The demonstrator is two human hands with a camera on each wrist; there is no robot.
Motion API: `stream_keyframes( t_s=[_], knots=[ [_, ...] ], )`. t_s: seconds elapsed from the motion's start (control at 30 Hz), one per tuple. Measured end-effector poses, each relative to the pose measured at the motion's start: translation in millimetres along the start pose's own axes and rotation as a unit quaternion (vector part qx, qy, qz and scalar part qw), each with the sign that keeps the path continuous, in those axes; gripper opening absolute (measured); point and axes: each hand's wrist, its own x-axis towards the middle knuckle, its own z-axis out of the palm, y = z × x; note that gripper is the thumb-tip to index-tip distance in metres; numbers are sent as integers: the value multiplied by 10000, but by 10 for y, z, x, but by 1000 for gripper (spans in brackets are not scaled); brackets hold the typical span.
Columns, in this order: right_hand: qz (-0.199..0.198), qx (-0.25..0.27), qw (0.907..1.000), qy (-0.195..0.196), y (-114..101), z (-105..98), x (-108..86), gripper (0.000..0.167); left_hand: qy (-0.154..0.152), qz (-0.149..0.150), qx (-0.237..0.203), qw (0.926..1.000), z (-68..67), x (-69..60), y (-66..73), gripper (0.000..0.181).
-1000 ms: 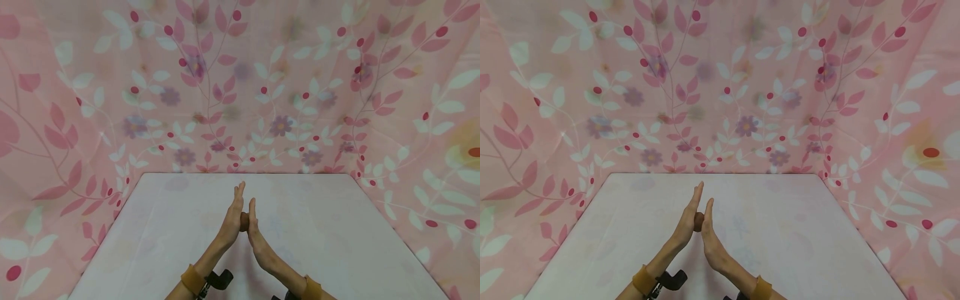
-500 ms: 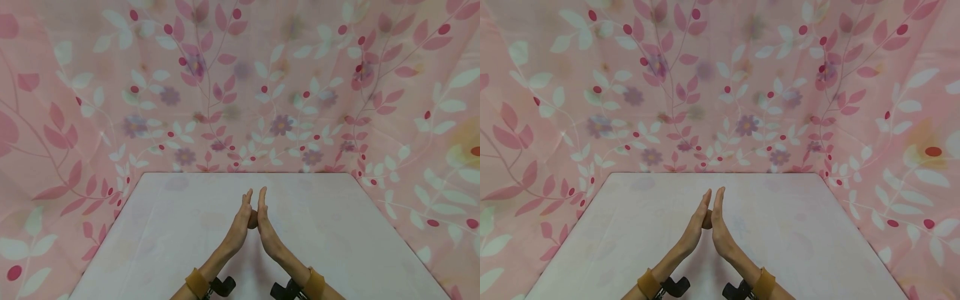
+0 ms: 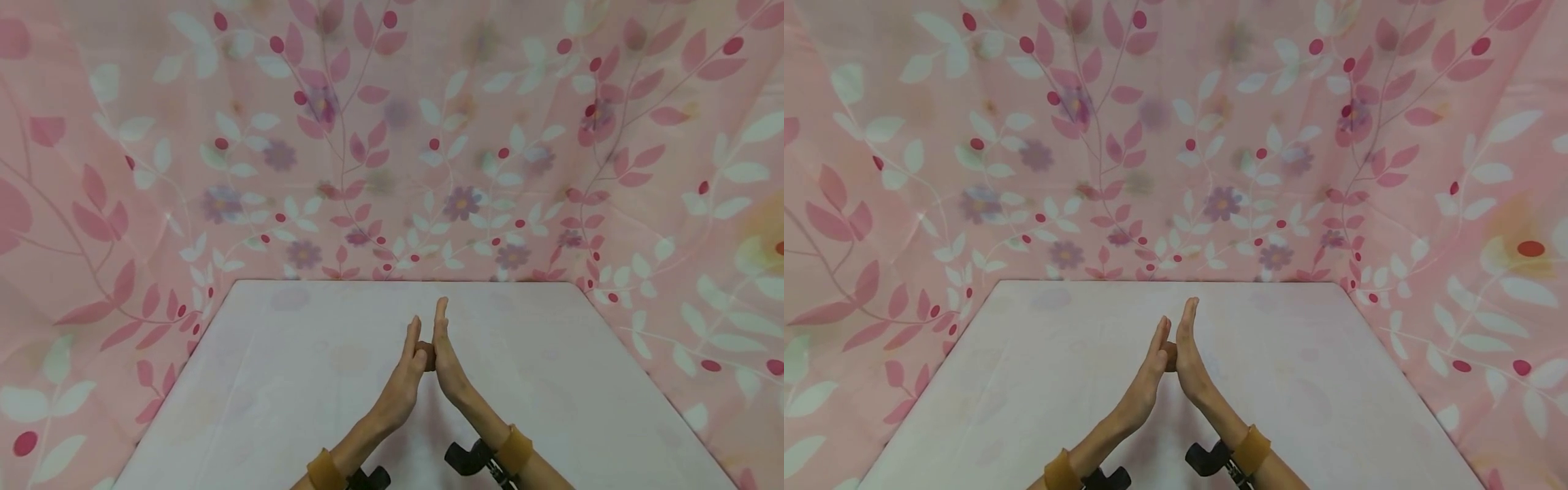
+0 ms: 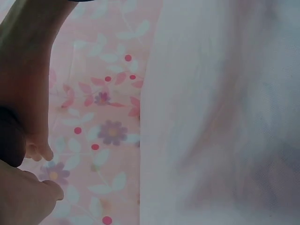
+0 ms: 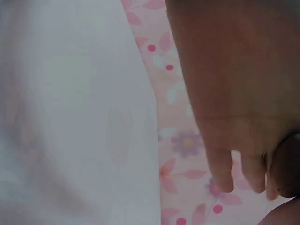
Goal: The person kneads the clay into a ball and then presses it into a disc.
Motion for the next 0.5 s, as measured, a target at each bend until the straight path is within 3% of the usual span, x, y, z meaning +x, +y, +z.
stream_keyframes(
  t_s=[0.5],
  knots=[
    [363, -71, 9990, -254, 85, -16, -19, 68, 201, 263, 96, 9994, -4, -28, 128, 59]
  ],
)
